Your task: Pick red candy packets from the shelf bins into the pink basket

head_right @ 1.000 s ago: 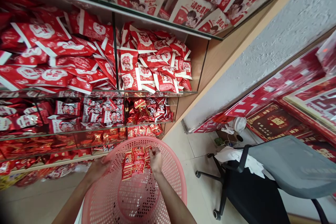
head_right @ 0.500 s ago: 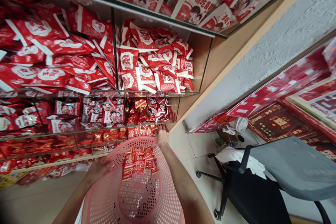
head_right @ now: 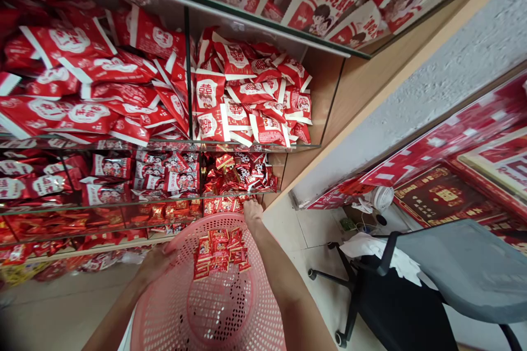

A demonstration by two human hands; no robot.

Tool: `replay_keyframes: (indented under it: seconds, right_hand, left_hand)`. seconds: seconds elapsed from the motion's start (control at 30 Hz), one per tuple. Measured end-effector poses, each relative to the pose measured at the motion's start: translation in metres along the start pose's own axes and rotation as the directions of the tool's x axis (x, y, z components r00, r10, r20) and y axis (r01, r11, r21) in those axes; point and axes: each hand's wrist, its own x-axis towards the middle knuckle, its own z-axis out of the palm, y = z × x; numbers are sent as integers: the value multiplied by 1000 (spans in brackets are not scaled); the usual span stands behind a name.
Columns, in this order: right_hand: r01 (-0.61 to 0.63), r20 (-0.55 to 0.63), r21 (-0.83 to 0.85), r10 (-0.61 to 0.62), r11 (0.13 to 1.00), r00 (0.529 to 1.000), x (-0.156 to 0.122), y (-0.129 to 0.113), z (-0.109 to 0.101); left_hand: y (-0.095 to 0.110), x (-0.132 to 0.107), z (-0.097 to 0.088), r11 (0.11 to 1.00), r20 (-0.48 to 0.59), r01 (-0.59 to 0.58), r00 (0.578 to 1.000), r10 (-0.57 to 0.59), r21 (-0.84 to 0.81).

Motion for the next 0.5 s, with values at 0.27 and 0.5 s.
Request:
replay_keyframes:
  seconds: [0.27,0.5]
  right_hand:
    - [21,-48,247,-10,969,999,-11,14,-5]
    - [26,-91,702,53,712,994,-52,30,-12]
  left_hand:
    - [-2,1,1,1000,16,-5,1000,5,-8]
    - [-7,4,4,999,-25,-48,999,47,-19]
